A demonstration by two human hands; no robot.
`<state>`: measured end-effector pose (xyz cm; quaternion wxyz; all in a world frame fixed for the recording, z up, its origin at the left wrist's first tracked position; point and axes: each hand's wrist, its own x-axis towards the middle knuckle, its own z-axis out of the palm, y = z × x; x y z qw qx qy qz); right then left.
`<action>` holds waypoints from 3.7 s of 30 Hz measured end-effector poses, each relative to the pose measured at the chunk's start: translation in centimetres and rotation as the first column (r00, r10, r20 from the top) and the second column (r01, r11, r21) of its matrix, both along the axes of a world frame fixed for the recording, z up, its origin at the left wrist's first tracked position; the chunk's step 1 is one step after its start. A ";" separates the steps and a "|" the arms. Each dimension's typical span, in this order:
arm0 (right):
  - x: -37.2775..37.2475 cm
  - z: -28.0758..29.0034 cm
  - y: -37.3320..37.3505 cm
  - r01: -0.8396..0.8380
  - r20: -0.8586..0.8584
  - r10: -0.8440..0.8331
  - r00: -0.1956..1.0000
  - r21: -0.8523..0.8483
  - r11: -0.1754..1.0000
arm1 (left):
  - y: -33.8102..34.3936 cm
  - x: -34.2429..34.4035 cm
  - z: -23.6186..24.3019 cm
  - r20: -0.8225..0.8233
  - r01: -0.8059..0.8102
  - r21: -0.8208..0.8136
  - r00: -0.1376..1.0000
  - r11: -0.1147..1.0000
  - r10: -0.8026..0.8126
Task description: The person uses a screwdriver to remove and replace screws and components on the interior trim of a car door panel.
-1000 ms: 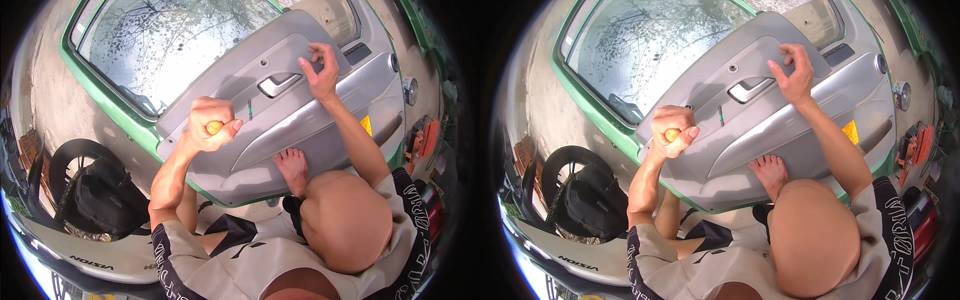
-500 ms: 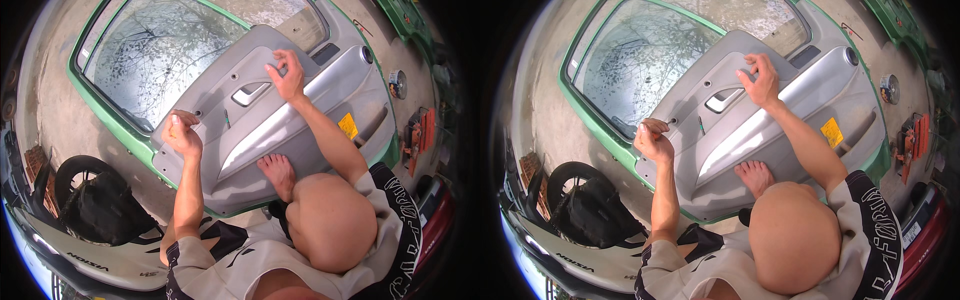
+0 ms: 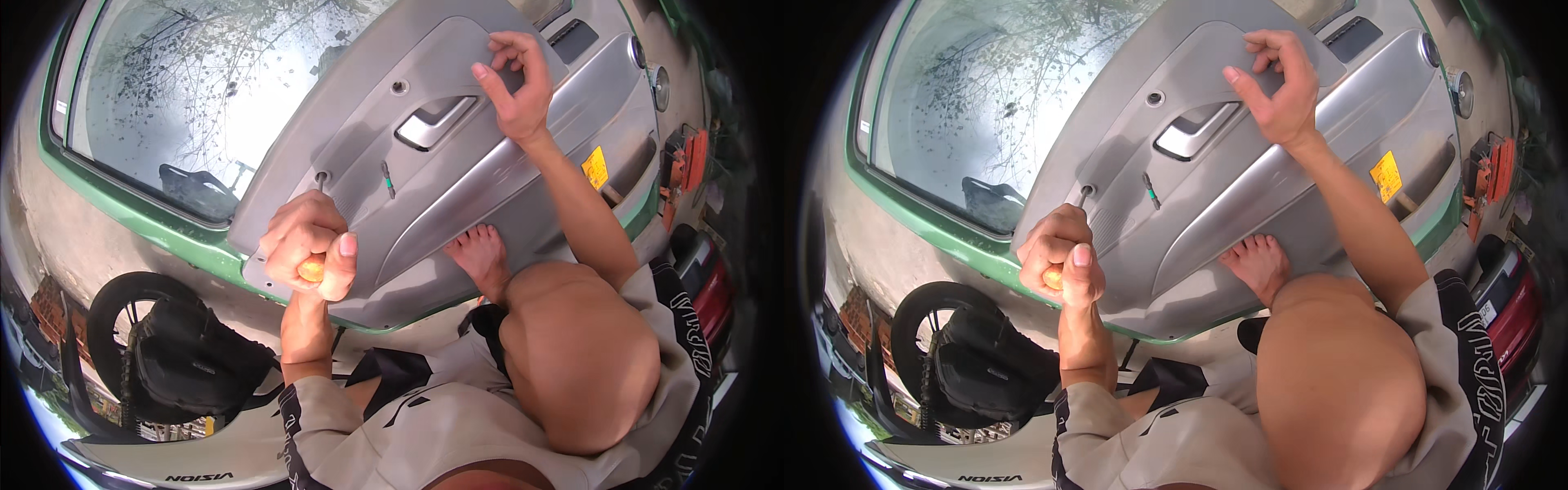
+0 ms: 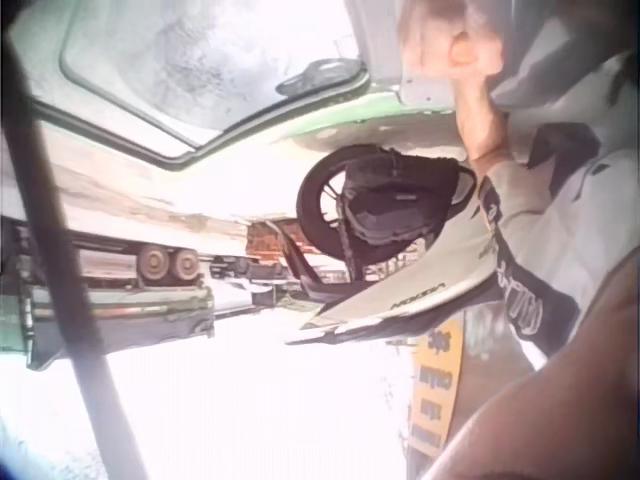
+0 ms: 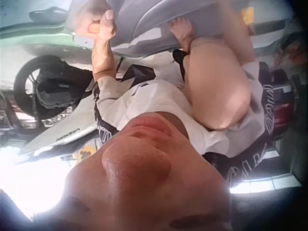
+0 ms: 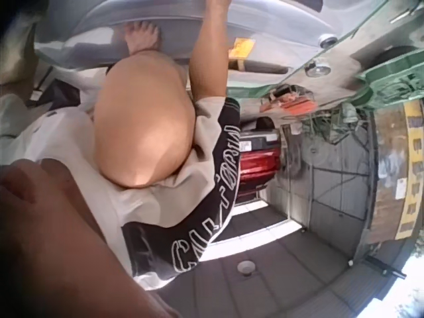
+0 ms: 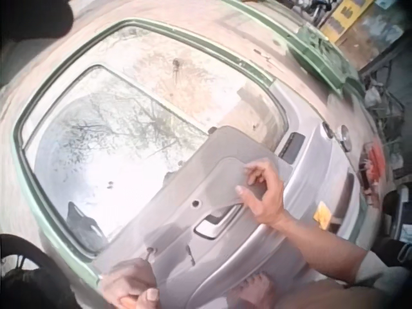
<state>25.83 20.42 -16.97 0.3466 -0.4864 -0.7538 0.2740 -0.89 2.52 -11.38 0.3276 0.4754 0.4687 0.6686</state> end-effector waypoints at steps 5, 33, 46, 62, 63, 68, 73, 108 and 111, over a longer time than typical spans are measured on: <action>0.8 -1.2 0.1 0.034 -0.202 -0.043 0.978 -0.044 0.998 | 0.9 -1.6 0.5 -0.112 0.302 0.006 0.947 0.953 -0.300; 7.0 -1.0 0.7 0.395 -0.255 -0.429 0.866 -0.177 0.902 | -3.7 0.1 16.7 -0.198 -0.016 -0.443 0.977 0.896 -0.080; -27.0 -0.9 1.3 -0.766 0.142 0.767 0.626 -0.071 0.639 | -5.9 1.2 16.0 -0.428 -0.228 -0.745 0.884 0.627 -0.187; -15.6 6.5 -1.6 -0.575 -0.247 0.597 0.764 -0.679 0.456 | -9.2 -0.3 15.0 -0.504 -0.390 -0.769 0.858 0.506 -0.104; -12.5 6.7 -2.7 -0.502 -0.163 0.574 0.803 -0.704 0.502 | -8.8 -0.2 14.8 -0.465 -0.346 -0.800 0.874 0.491 -0.140; -2.2 4.2 -7.3 -0.444 0.071 0.564 0.823 -0.539 0.716 | -6.6 2.3 11.7 -0.455 -0.215 -0.801 0.825 0.559 -0.335; -1.1 3.8 -8.8 -0.531 0.057 0.582 0.811 -0.346 0.774 | -3.9 3.8 9.8 -0.371 -0.088 -0.866 0.772 0.492 -0.515; -7.3 4.3 -8.0 -0.434 0.136 0.512 0.848 -0.378 0.818 | 1.5 -0.5 6.7 -0.198 -0.076 -0.755 0.973 0.651 -0.116; -8.0 3.4 -9.5 -0.448 0.290 0.476 0.830 -0.160 0.879 | 1.9 -0.7 6.7 0.070 0.075 -0.727 0.997 0.683 -0.034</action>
